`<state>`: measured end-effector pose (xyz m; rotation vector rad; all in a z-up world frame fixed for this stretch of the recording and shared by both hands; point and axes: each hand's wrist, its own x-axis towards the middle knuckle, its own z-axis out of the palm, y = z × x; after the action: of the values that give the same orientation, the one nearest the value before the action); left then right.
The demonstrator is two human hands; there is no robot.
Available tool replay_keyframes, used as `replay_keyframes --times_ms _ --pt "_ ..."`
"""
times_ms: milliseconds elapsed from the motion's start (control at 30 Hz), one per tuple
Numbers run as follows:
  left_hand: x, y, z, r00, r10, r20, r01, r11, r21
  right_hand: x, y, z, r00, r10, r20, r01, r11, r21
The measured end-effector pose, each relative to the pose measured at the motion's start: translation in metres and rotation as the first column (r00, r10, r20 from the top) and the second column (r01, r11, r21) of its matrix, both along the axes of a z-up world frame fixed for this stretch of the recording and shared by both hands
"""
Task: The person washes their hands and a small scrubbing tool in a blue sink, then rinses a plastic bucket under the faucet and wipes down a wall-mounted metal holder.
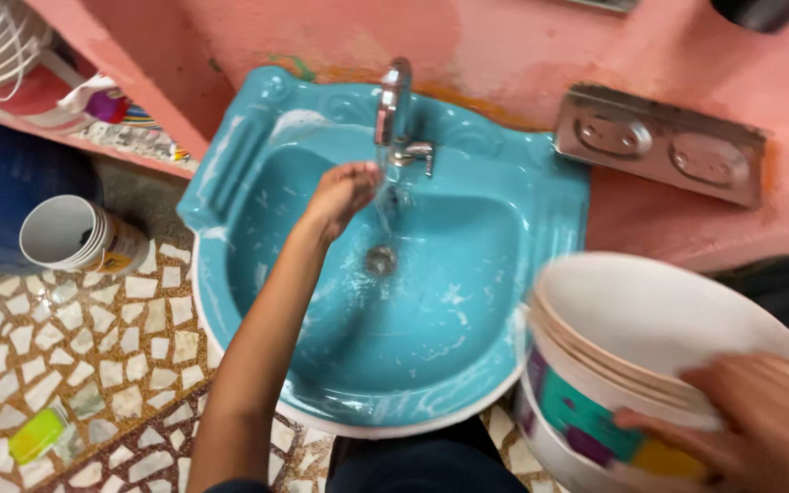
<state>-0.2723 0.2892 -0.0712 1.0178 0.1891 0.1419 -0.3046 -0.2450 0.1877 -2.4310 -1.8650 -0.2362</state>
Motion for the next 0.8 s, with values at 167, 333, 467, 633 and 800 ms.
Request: replay_keyframes --times_ms 167,333,467,633,800 --pt "-0.089 0.014 -0.027 0.886 0.270 -0.376 -0.128 0.923 0.362 0.001 0.126 -0.007 0.982 -0.138 -0.125 0.151 0.983 0.101" --pt "-0.175 0.036 -0.033 0.827 0.291 -0.480 -0.301 0.952 0.060 0.025 0.243 -0.052 0.972 0.075 -0.222 -0.022 0.973 0.231" --pt "-0.206 0.035 -0.005 0.843 0.319 -0.433 -0.290 0.948 0.133 0.025 0.288 -0.092 0.958 0.019 -0.287 0.064 0.959 0.277" --pt "-0.199 0.018 0.061 0.911 0.178 -0.372 -0.178 0.983 0.033 0.009 0.299 -0.120 0.973 -0.002 -0.229 0.088 0.926 0.368" --pt "-0.160 -0.007 0.099 0.862 0.075 -0.502 -0.098 0.995 -0.019 -0.017 0.312 -0.141 0.980 -0.027 -0.197 0.089 0.946 0.312"
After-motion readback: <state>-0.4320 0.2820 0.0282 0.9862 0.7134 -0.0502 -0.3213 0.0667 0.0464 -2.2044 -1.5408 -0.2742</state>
